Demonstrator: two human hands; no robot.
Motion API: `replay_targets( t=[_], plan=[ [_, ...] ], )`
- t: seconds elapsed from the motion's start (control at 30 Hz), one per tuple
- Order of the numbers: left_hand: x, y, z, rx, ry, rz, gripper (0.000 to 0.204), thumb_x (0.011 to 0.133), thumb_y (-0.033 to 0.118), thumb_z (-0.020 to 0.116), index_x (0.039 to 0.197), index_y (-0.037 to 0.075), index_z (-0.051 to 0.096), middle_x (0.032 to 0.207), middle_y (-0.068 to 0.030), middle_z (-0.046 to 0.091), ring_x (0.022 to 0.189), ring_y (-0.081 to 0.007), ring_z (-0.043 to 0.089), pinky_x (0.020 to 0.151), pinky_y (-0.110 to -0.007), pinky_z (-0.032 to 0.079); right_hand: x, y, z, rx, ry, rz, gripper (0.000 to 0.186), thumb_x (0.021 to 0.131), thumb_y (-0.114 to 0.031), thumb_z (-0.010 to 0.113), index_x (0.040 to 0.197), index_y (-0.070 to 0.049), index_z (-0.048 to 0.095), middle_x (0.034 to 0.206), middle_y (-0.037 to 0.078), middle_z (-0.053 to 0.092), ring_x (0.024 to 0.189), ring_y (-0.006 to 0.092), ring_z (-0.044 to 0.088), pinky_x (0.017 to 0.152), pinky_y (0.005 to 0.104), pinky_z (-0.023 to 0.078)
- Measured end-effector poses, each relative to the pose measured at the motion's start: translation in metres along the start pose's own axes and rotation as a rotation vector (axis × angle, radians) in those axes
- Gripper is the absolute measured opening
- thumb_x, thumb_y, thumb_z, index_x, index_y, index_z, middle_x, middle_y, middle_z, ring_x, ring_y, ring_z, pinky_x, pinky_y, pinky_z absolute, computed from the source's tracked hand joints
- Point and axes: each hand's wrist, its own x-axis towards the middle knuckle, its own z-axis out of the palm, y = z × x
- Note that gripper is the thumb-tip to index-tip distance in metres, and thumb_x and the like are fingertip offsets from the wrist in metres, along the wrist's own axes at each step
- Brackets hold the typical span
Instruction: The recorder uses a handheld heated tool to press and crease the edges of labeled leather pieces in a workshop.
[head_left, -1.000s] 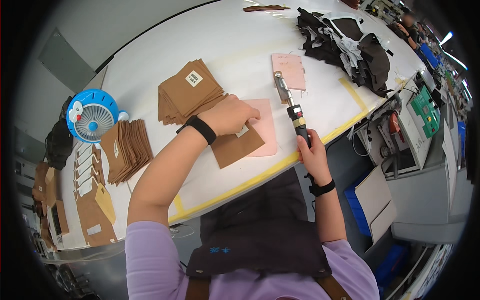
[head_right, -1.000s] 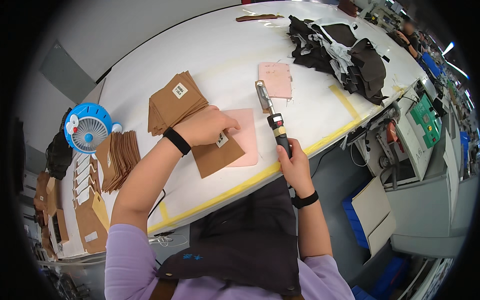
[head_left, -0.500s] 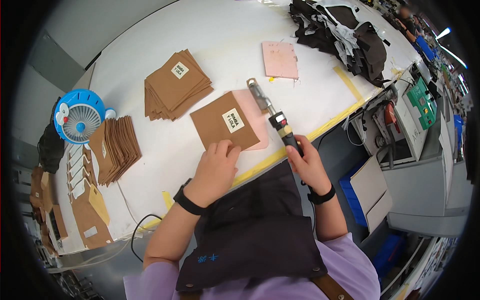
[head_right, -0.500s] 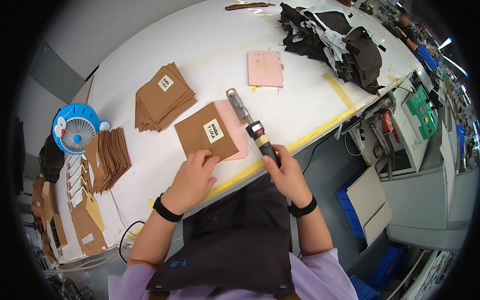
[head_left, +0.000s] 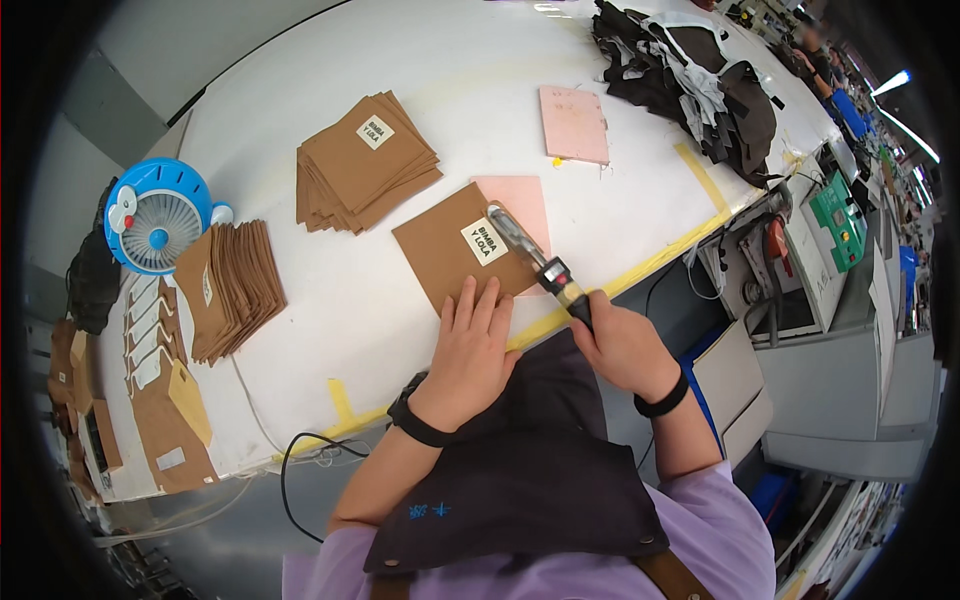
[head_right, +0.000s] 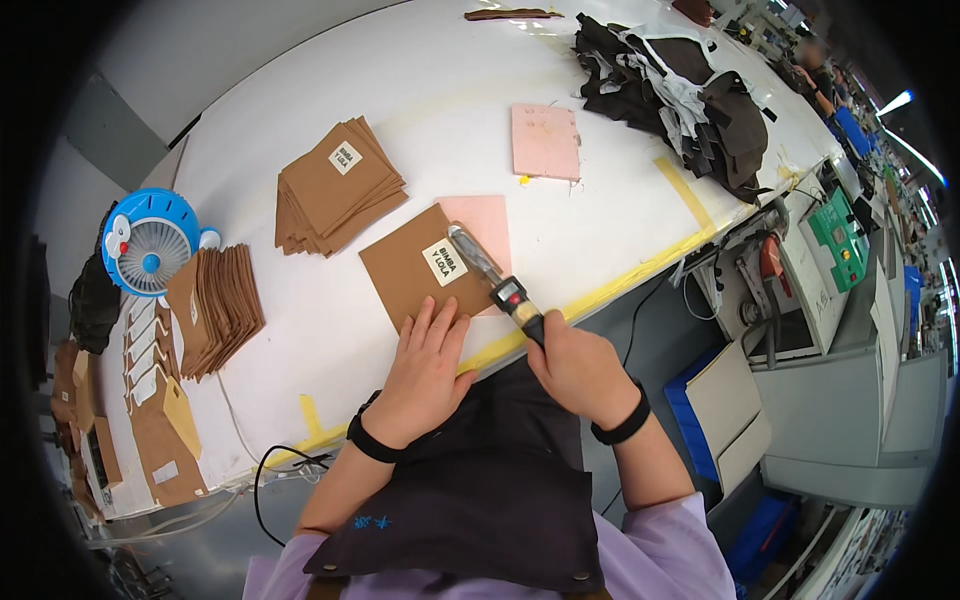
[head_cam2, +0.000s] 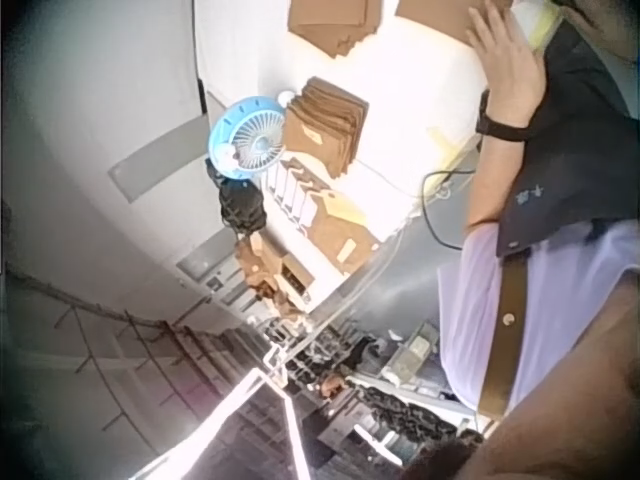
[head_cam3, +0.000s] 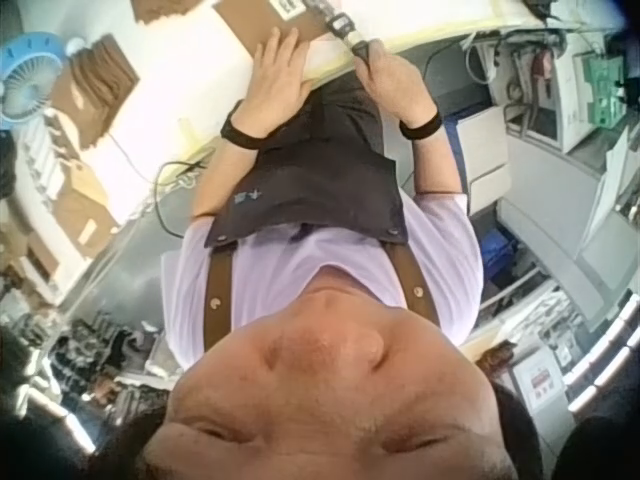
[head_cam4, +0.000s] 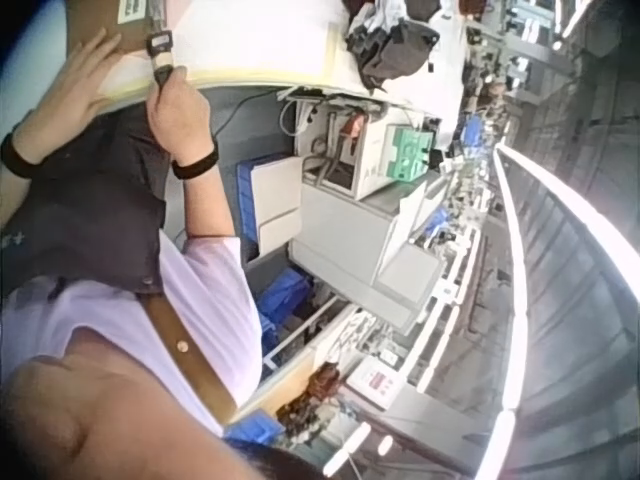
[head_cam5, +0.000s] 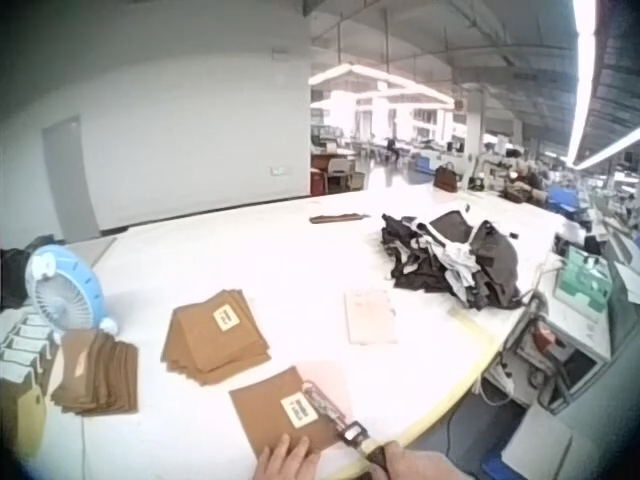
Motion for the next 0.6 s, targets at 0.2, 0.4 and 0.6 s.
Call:
replay_targets(
  t=[0.2, 0.4, 0.6],
  plan=[
    [-0.007, -0.002, -0.008, -0.017, -0.064, 0.022, 0.073, 0.088, 0.024, 0.077, 0.148, -0.003, 0.045, 0.159, -0.0272, 0.036, 0.149, -0.0483, 0.03, 0.12, -0.06, 0.029, 0.04, -0.005, 0.022, -0.032, 0.043, -0.045, 0.034, 0.104, -0.03, 0.056, 0.096, 0.003, 0.049, 0.07, 0.023, 0.065, 0.067, 0.0451, 0.066, 0.059, 0.0526, 0.053],
    [-0.011, -0.014, -0.02, 0.046, -0.078, 0.094, 0.071, 0.088, 0.026, 0.078, 0.145, -0.004, 0.047, 0.154, -0.0263, 0.043, 0.143, -0.0472, 0.039, 0.116, -0.055, 0.037, 0.004, -0.012, 0.005, -0.038, -0.062, 0.085, 0.038, 0.104, -0.033, 0.056, 0.097, 0.003, 0.05, 0.071, 0.024, 0.066, 0.068, 0.0454, 0.066, 0.061, 0.053, 0.052],
    [0.003, -0.02, -0.036, 0.094, -0.155, 0.175, 0.068, 0.085, 0.024, 0.079, 0.141, -0.003, 0.051, 0.147, -0.0225, 0.051, 0.136, -0.044, 0.046, 0.111, -0.051, 0.042, 0.063, -0.01, 0.023, -0.059, 0.027, 0.005, 0.04, 0.105, -0.035, 0.055, 0.095, 0.003, 0.051, 0.072, 0.025, 0.066, 0.069, 0.0453, 0.067, 0.062, 0.0528, 0.053]
  ],
)
